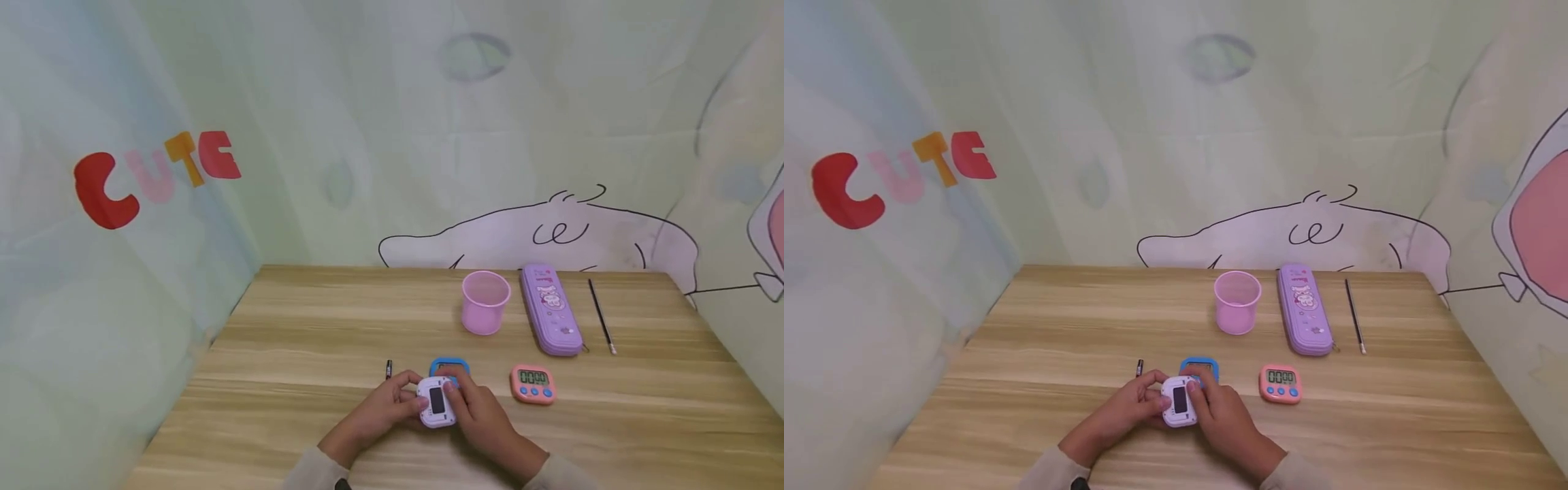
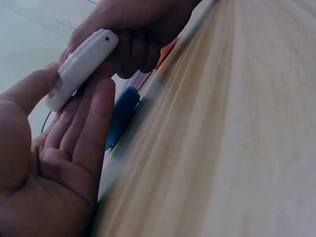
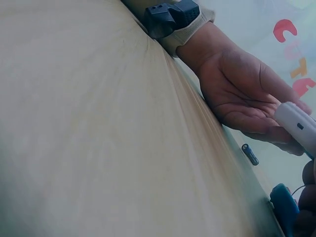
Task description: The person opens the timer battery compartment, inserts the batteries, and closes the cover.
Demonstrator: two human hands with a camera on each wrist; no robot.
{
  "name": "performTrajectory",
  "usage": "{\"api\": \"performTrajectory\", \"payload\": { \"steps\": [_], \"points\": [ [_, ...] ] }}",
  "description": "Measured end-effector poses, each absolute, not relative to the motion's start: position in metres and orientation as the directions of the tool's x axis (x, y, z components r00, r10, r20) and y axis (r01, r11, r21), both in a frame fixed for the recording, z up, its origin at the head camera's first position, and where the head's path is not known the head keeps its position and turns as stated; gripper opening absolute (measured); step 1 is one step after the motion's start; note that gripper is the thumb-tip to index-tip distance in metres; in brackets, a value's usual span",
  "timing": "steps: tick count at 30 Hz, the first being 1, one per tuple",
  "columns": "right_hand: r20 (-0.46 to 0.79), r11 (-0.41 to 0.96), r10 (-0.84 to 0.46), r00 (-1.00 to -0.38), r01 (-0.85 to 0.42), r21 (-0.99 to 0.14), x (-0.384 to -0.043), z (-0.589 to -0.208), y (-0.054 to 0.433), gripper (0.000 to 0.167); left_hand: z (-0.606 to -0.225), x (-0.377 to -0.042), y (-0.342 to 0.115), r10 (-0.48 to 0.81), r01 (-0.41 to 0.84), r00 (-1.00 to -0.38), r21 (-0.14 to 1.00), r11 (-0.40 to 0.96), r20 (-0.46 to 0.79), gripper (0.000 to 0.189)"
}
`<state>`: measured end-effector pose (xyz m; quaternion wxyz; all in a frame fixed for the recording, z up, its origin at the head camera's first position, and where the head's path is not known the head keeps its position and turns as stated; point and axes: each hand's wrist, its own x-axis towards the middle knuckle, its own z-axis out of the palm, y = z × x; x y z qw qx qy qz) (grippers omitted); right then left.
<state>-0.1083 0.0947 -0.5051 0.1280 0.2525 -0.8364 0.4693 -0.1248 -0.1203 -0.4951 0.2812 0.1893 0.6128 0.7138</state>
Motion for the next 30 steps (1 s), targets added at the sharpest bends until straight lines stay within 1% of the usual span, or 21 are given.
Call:
{"api": "performTrajectory", "payload": {
  "steps": [3, 6, 10, 14, 20, 26, 30],
  "points": [
    [0.459, 0.452, -0.306, -0.834, -0.551, -0.701, -0.1077, -0.5046, 0.0935, 0.025, -0.4968, -0.1248, -0.121, 0.643, -0.163, -0.763, 0.983, -0.089, -0.069, 0.031],
    [0.454, 0.445, -0.306, -0.837, -0.547, -0.71, -0.1071, -0.5043, 0.0927, 0.025, -0.4975, -0.1246, -0.1216, 0.652, -0.165, -0.755, 0.983, -0.086, -0.07, 0.028],
    [0.451, 0.435, -0.301, -0.84, -0.542, -0.719, -0.1056, -0.5033, 0.0907, 0.023, -0.4974, -0.1244, -0.1226, 0.663, -0.163, -0.746, 0.982, -0.09, -0.063, 0.026],
    [0.457, 0.463, -0.285, -0.843, -0.539, -0.704, -0.1044, -0.5014, 0.0878, 0.022, -0.4961, -0.1245, -0.1226, 0.667, -0.144, -0.744, 0.986, -0.085, -0.051, 0.026],
    [0.465, 0.536, -0.259, -0.847, -0.527, -0.66, -0.1036, -0.5008, 0.0873, 0.022, -0.494, -0.1246, -0.1204, 0.663, -0.134, -0.747, 0.988, -0.07, -0.054, 0.027],
    [0.485, 0.593, -0.278, -0.829, -0.545, -0.593, -0.103, -0.5018, 0.0886, 0.023, -0.4932, -0.1241, -0.1197, 0.662, -0.132, -0.747, 0.989, -0.061, -0.059, 0.027],
    [0.478, 0.612, -0.288, -0.83, -0.544, -0.575, -0.1021, -0.5034, 0.0891, 0.024, -0.4942, -0.1237, -0.1199, 0.666, -0.132, -0.744, 0.99, -0.056, -0.061, 0.028]
  ]
}}
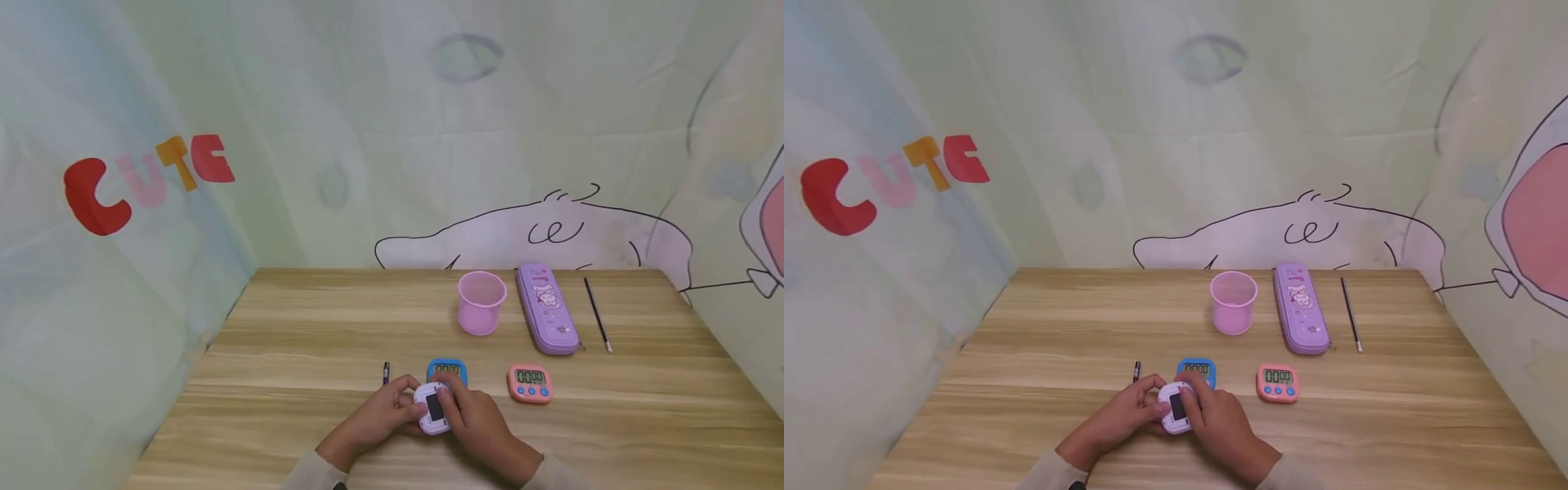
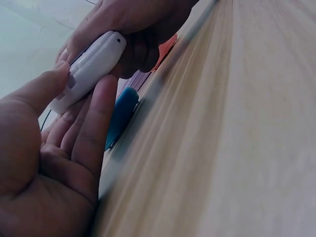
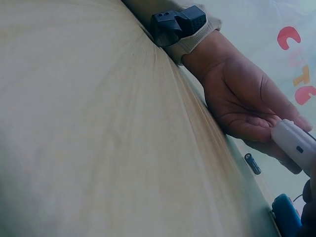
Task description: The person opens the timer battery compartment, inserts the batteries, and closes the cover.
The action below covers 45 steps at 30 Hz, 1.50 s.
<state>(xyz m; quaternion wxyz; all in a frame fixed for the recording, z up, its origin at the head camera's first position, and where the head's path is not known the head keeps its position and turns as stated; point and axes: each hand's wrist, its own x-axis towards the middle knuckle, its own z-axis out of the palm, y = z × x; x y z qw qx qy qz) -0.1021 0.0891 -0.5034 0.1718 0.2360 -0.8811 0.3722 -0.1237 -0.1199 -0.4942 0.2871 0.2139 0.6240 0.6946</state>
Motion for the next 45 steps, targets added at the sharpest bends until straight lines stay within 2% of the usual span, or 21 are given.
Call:
{"api": "performTrajectory", "payload": {
  "steps": [19, 26, 35, 45],
  "points": [
    [0.432, 0.65, -0.277, -0.858, -0.499, -0.574, -0.0993, -0.497, 0.0871, 0.02, -0.4947, -0.123, -0.1198, 0.65, -0.13, -0.756, 0.991, -0.028, -0.081, 0.027],
    [0.466, 0.613, -0.272, -0.842, -0.524, -0.591, -0.1001, -0.4994, 0.0889, 0.022, -0.4952, -0.1231, -0.1195, 0.652, -0.138, -0.754, 0.99, -0.037, -0.081, 0.027],
    [0.463, 0.518, -0.23, -0.856, -0.511, -0.686, -0.1007, -0.502, 0.089, 0.026, -0.4954, -0.1239, -0.1201, 0.647, -0.151, -0.758, 0.987, -0.048, -0.084, 0.031],
    [0.483, 0.452, -0.226, -0.846, -0.531, -0.717, -0.1016, -0.5025, 0.0928, 0.025, -0.4933, -0.1242, -0.1203, 0.651, -0.187, -0.755, 0.977, -0.098, -0.079, 0.032]
  ]
}}
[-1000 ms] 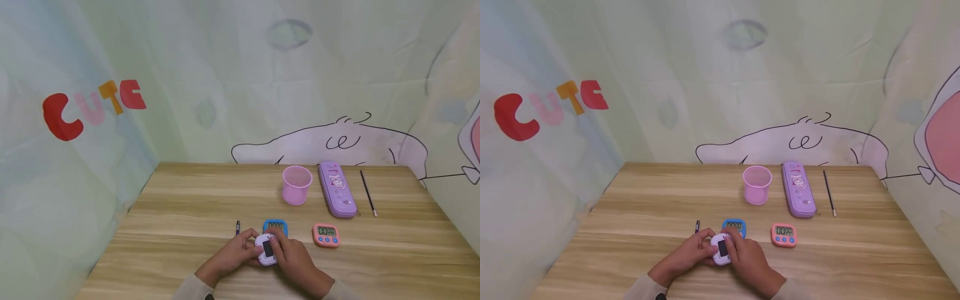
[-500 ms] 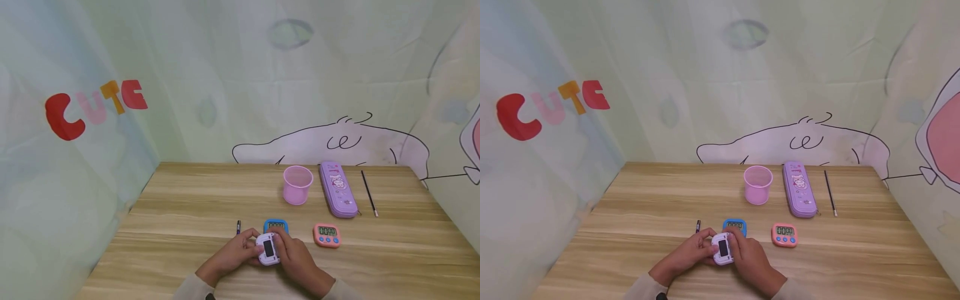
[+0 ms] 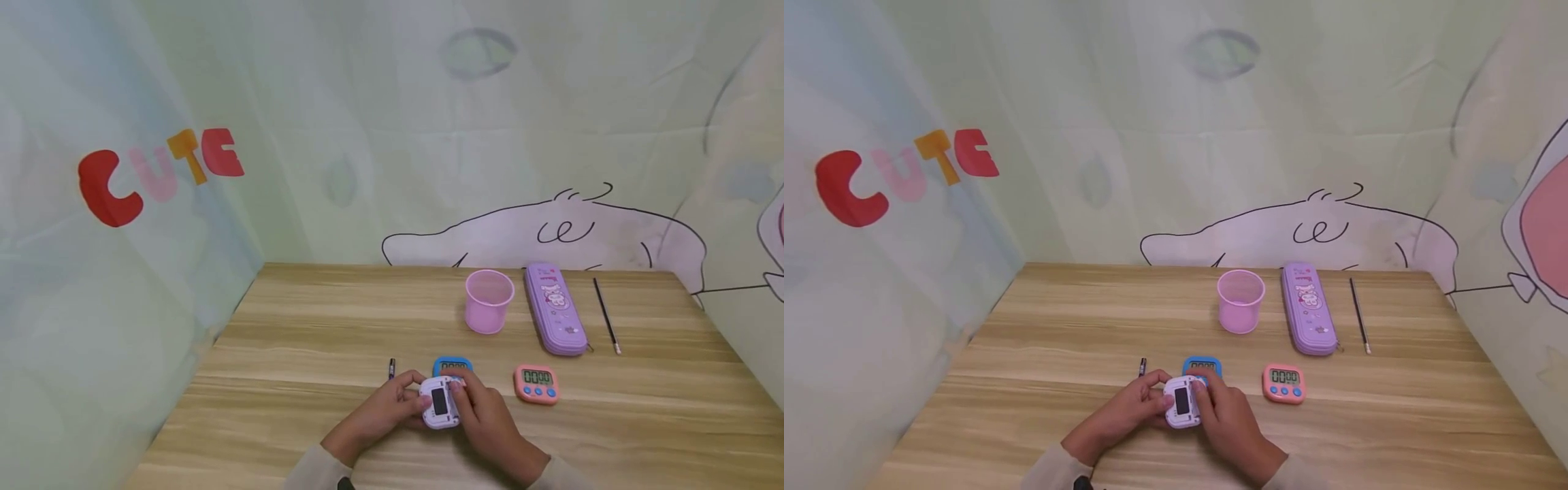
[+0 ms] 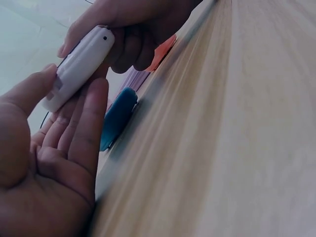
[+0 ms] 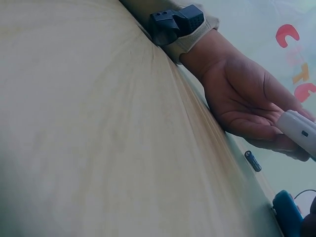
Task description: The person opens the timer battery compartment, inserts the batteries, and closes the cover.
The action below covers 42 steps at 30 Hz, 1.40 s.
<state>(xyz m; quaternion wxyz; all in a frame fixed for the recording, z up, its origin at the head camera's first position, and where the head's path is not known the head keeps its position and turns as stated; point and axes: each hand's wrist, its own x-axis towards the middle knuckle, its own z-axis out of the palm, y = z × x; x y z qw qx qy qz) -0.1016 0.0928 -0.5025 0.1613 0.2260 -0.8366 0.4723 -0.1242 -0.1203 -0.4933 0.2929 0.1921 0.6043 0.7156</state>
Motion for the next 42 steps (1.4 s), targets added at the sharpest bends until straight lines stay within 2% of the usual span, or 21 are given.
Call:
{"api": "performTrajectory", "payload": {
  "steps": [5, 14, 23, 33, 42],
  "points": [
    [0.463, 0.338, -0.234, -0.855, -0.518, -0.786, -0.101, -0.503, 0.095, 0.024, -0.494, -0.125, -0.121, 0.645, -0.201, -0.759, 0.974, -0.106, -0.086, 0.031],
    [0.358, 0.183, -0.177, -0.917, -0.388, -0.903, -0.092, -0.48, 0.09, 0.016, -0.494, -0.124, -0.121, 0.636, -0.207, -0.769, 0.967, -0.147, -0.068, 0.03],
    [0.375, 0.144, -0.139, -0.917, -0.393, -0.908, -0.088, -0.47, 0.086, 0.014, -0.494, -0.124, -0.122, 0.593, -0.236, -0.8, 0.956, -0.172, -0.091, 0.029],
    [0.37, 0.073, -0.108, -0.923, -0.379, -0.923, -0.098, -0.495, 0.09, 0.014, -0.492, -0.125, -0.121, 0.564, -0.228, -0.821, 0.956, -0.185, -0.087, 0.031],
    [0.346, 0.042, -0.156, -0.925, -0.356, -0.934, -0.1, -0.498, 0.09, 0.012, -0.496, -0.128, -0.122, 0.507, -0.201, -0.86, 0.952, -0.231, -0.058, 0.034]
  ]
}}
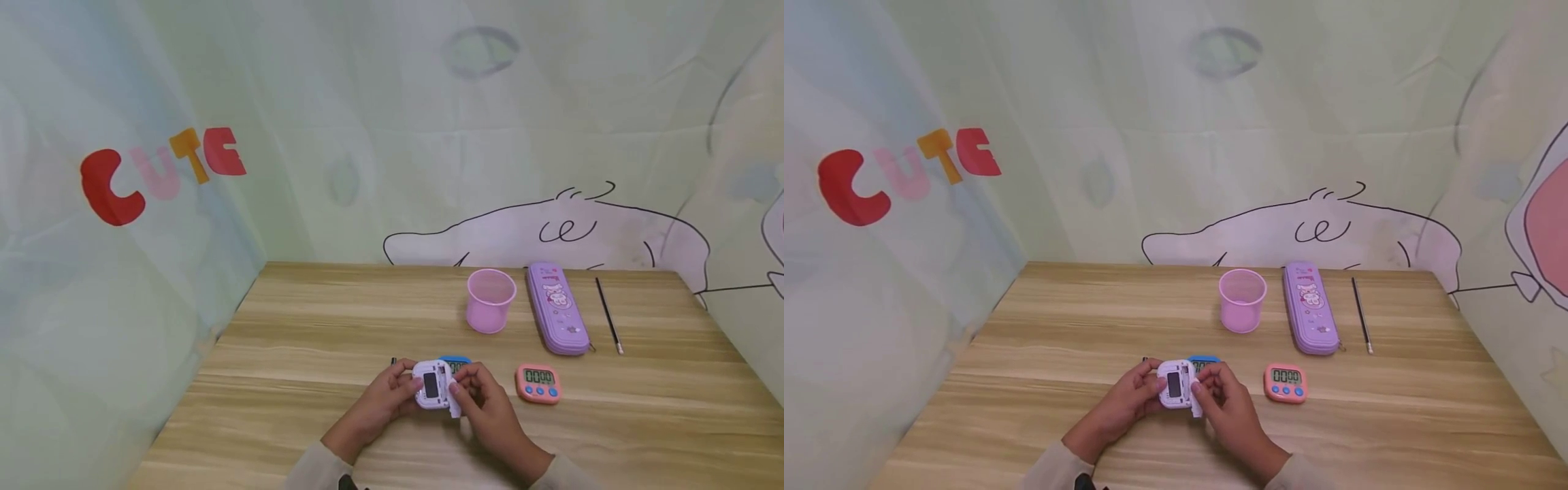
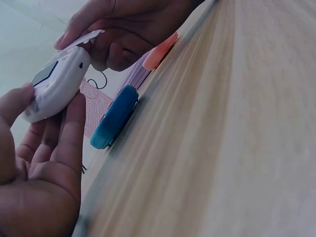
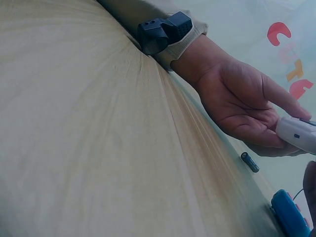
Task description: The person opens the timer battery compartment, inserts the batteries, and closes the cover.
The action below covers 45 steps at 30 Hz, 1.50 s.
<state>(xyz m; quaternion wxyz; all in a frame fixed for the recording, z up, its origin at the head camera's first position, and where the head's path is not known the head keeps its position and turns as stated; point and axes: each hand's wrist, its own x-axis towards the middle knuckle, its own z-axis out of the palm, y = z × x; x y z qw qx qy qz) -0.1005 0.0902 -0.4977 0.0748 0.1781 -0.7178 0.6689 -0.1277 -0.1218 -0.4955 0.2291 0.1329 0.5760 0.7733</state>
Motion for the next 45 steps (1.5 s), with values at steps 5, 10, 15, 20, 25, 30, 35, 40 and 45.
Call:
{"api": "performTrajectory", "payload": {
  "steps": [5, 10, 15, 20, 25, 30, 35, 40, 45],
  "points": [
    [0.341, 0.044, -0.201, -0.918, -0.356, -0.933, -0.1, -0.498, 0.092, 0.013, -0.494, -0.128, -0.122, 0.458, -0.164, -0.888, 0.955, -0.247, -0.035, 0.036],
    [0.357, 0.016, -0.252, -0.9, -0.372, -0.928, -0.1, -0.499, 0.093, 0.015, -0.491, -0.129, -0.122, 0.375, -0.157, -0.926, 0.938, -0.31, -0.031, 0.029],
    [0.41, 0.041, -0.298, -0.862, -0.441, -0.897, -0.1, -0.503, 0.093, 0.017, -0.489, -0.129, -0.122, 0.313, -0.16, -0.948, 0.923, -0.35, -0.046, 0.027],
    [0.434, 0.035, -0.373, -0.82, -0.48, -0.877, -0.101, -0.505, 0.092, 0.019, -0.487, -0.128, -0.122, 0.293, -0.151, -0.955, 0.92, -0.363, -0.041, 0.032],
    [0.434, 0.075, -0.461, -0.774, -0.521, -0.85, -0.101, -0.506, 0.091, 0.02, -0.486, -0.128, -0.123, 0.292, -0.143, -0.956, 0.914, -0.379, -0.028, 0.033],
    [0.426, 0.134, -0.523, -0.738, -0.564, -0.815, -0.098, -0.503, 0.088, 0.02, -0.488, -0.129, -0.124, 0.301, -0.131, -0.954, 0.909, -0.396, -0.007, 0.031],
    [0.448, 0.181, -0.525, -0.724, -0.609, -0.772, -0.091, -0.488, 0.085, 0.02, -0.489, -0.129, -0.125, 0.315, -0.121, -0.949, 0.904, -0.41, 0.016, 0.026],
    [0.449, 0.221, -0.513, -0.732, -0.618, -0.755, -0.089, -0.483, 0.085, 0.022, -0.487, -0.128, -0.125, 0.314, -0.122, -0.949, 0.906, -0.406, 0.013, 0.027],
    [0.458, 0.218, -0.519, -0.722, -0.63, -0.746, -0.09, -0.481, 0.085, 0.022, -0.487, -0.128, -0.125, 0.305, -0.139, -0.952, 0.902, -0.408, -0.009, 0.026]
  ]
}}
